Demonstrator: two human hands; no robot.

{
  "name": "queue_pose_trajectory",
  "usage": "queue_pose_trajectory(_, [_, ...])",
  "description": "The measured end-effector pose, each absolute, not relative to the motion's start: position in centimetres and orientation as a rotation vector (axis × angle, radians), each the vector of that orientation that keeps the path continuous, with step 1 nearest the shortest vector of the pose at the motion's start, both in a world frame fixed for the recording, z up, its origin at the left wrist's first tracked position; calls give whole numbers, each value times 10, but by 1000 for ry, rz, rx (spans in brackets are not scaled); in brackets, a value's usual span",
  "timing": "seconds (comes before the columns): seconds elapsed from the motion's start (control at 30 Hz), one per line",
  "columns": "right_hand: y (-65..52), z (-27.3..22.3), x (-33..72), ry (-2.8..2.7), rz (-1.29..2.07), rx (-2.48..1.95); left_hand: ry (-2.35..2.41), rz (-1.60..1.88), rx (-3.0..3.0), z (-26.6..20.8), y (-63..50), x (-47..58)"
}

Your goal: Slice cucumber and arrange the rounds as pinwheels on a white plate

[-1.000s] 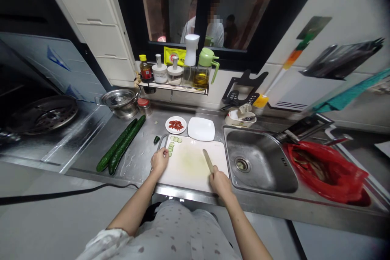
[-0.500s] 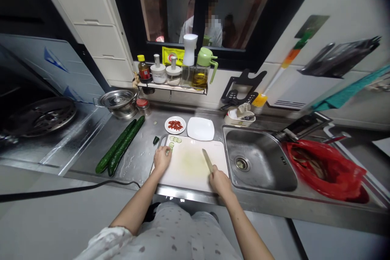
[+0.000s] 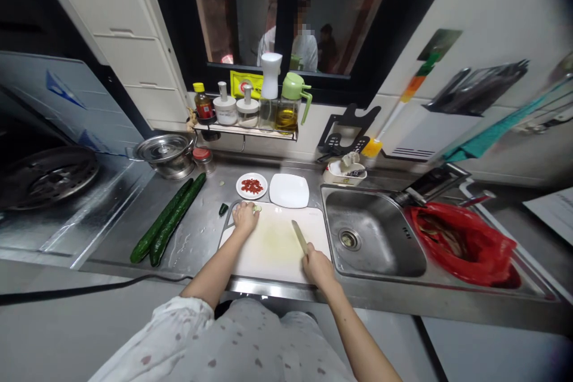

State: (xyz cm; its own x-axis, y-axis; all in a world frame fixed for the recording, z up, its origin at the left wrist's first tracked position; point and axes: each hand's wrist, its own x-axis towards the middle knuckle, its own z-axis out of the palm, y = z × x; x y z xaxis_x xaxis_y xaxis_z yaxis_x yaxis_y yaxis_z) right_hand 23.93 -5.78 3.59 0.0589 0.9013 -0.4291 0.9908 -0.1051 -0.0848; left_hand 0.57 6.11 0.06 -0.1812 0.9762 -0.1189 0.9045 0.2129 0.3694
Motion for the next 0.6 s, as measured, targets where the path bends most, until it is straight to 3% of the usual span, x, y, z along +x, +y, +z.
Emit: queue_pose_trajectory(0.6, [-57, 39, 239, 1924, -587, 2084, 2107, 388, 1775, -2, 72, 9])
